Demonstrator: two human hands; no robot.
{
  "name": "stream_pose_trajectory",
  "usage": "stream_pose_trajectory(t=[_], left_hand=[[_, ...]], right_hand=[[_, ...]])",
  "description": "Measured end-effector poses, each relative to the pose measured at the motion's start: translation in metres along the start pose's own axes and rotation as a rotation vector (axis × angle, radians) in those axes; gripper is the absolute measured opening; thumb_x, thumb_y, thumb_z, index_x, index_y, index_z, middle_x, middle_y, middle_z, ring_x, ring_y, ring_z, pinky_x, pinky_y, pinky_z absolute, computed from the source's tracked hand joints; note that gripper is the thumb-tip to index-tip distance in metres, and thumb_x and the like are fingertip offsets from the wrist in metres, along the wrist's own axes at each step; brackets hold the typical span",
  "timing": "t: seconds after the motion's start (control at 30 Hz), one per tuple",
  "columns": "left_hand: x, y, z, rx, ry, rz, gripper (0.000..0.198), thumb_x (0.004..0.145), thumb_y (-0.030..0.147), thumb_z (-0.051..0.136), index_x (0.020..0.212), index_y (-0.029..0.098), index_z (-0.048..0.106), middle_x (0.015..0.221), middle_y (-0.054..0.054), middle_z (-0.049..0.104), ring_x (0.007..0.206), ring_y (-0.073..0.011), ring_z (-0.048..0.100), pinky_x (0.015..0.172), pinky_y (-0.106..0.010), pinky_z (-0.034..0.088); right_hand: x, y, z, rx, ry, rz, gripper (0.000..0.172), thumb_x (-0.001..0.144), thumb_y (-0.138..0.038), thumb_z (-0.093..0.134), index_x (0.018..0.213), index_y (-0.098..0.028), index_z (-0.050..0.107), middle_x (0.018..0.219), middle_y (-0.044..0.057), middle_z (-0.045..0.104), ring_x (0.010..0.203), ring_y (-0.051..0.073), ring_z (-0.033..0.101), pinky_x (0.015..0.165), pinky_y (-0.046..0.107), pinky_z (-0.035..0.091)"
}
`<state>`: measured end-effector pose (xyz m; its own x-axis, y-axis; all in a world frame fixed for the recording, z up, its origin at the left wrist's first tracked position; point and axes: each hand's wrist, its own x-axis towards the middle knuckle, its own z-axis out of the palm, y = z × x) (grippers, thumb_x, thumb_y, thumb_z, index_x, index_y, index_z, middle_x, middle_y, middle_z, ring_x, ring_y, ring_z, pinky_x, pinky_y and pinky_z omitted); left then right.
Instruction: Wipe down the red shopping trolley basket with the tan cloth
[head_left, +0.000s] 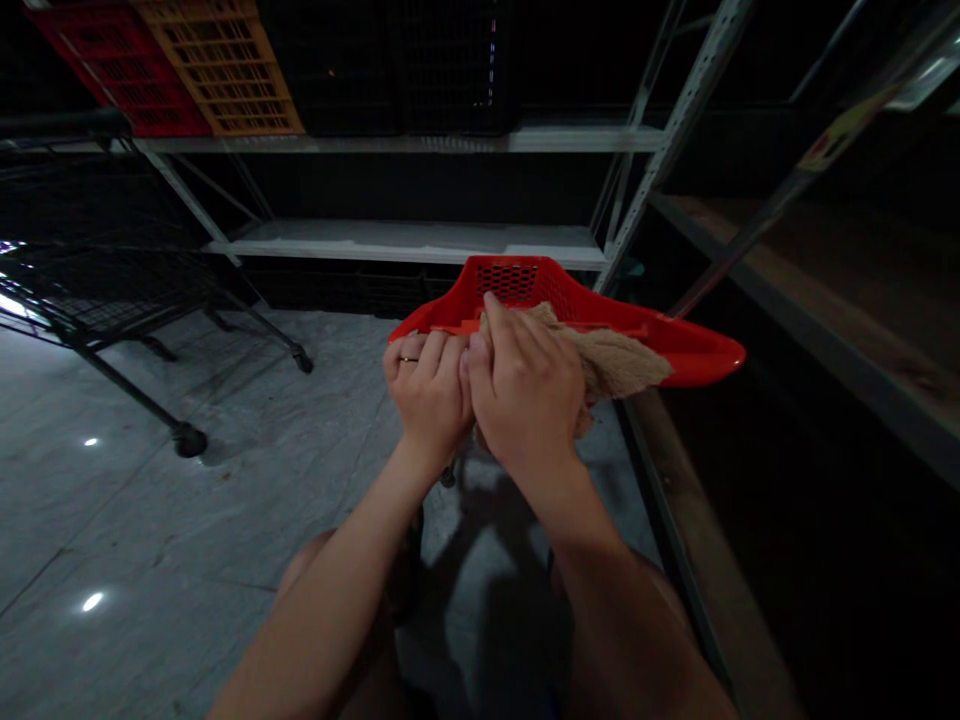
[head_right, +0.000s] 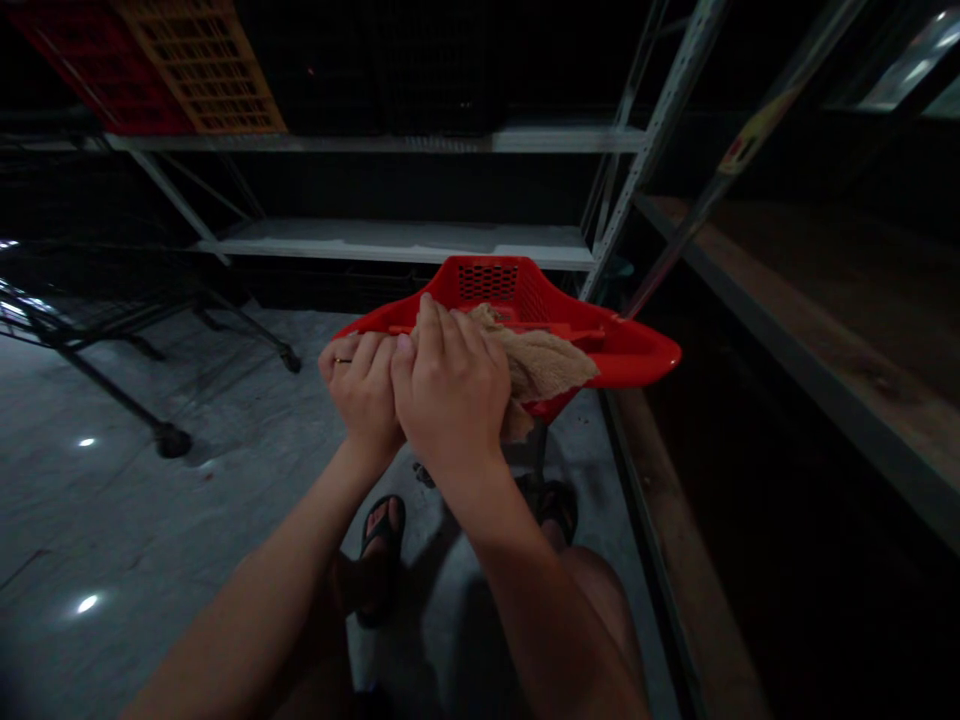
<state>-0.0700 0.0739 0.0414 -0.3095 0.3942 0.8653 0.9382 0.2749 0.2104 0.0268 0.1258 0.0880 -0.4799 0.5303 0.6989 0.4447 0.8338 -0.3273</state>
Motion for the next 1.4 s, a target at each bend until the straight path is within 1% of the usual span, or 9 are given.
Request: stream_pose_trajectory(t=[0.13,0.23,0.33,0.43,0.57,0.73,1.03,1.27,1.4], left_hand=[[0.007,-0.011,-0.006,-0.076,-0.079,-0.051,0.048,0.112,0.040,0.031,0.117,0.023,0.075,0.109,-0.011,0.078,0.108,-0.0296,0.068,0.111,-0.051,0.040],[0.015,0.003,-0.017,-0.131,-0.074,-0.041,0.053,0.112,0.048,0.033,0.143,0.019,0.064,0.139,-0.016,0.071,0.135,-0.0324,0.063,0.123,-0.053,0.035],[0.019,0.034,-0.020,-0.142,-0.138,0.124,0.056,0.109,0.053,0.045,0.153,0.021,0.057,0.157,-0.013,0.060,0.152,-0.0329,0.050,0.128,-0.051,0.033],[0.021,0.055,-0.008,-0.132,-0.254,0.236,0.050,0.107,0.051,0.052,0.150,0.026,0.062,0.155,-0.008,0.064,0.149,-0.0300,0.055,0.127,-0.048,0.037],[0.031,0.042,0.011,-0.105,-0.261,0.103,0.048,0.107,0.055,0.052,0.139,0.024,0.071,0.145,-0.010,0.071,0.137,-0.0325,0.065,0.119,-0.052,0.044],[0.046,0.025,0.012,-0.001,-0.233,-0.090,0.045,0.111,0.043,0.041,0.128,0.022,0.077,0.118,-0.012,0.082,0.109,-0.0323,0.077,0.112,-0.057,0.046],[0.039,0.105,0.034,-0.124,-0.323,0.265,0.043,0.110,0.033,0.043,0.140,0.019,0.072,0.146,-0.010,0.071,0.135,-0.0263,0.068,0.111,-0.044,0.052],[0.033,0.034,0.015,-0.046,-0.315,0.281,0.048,0.111,0.038,0.037,0.140,0.017,0.069,0.134,-0.013,0.077,0.126,-0.0262,0.073,0.108,-0.044,0.054],[0.031,-0.031,-0.012,0.075,-0.362,0.170,0.046,0.110,0.041,0.034,0.102,0.022,0.075,0.096,-0.012,0.081,0.096,-0.0274,0.078,0.104,-0.047,0.054]], right_hand=[[0.007,0.014,-0.024,0.410,0.019,0.015,0.052,0.109,-0.033,0.037,0.158,-0.021,0.049,0.157,0.012,0.061,0.135,0.024,0.065,0.111,0.044,0.055],[0.013,0.046,-0.044,0.645,0.226,0.086,0.046,0.107,-0.033,0.038,0.146,-0.018,0.058,0.148,0.015,0.066,0.129,0.024,0.069,0.107,0.043,0.058],[0.016,0.087,-0.056,0.375,0.281,0.178,0.041,0.104,-0.032,0.041,0.131,-0.019,0.069,0.127,0.013,0.076,0.116,0.026,0.073,0.101,0.045,0.056],[0.015,0.119,-0.056,-0.082,0.077,0.233,0.044,0.103,-0.039,0.042,0.104,-0.017,0.079,0.095,0.014,0.080,0.091,0.028,0.074,0.089,0.044,0.053],[0.010,0.129,-0.052,-0.422,-0.032,0.142,0.057,0.104,-0.043,0.038,0.070,-0.015,0.075,0.066,0.014,0.070,0.067,0.024,0.064,0.074,0.037,0.046],[0.009,0.119,-0.054,-0.499,-0.096,0.055,0.059,0.104,-0.039,0.034,0.070,-0.014,0.077,0.068,0.014,0.072,0.061,0.021,0.061,0.066,0.034,0.040],[0.006,0.140,-0.057,-0.516,-0.038,0.065,0.057,0.103,-0.035,0.035,0.071,-0.013,0.077,0.063,0.015,0.069,0.054,0.022,0.057,0.062,0.035,0.039],[-0.005,0.158,-0.067,-0.493,-0.023,-0.012,0.050,0.100,-0.037,0.043,0.066,-0.015,0.074,0.066,0.014,0.071,0.055,0.019,0.057,0.062,0.034,0.037],[-0.013,0.153,-0.073,-0.511,-0.006,-0.035,0.050,0.099,-0.034,0.041,0.067,-0.014,0.075,0.067,0.014,0.073,0.058,0.020,0.061,0.063,0.033,0.038]])
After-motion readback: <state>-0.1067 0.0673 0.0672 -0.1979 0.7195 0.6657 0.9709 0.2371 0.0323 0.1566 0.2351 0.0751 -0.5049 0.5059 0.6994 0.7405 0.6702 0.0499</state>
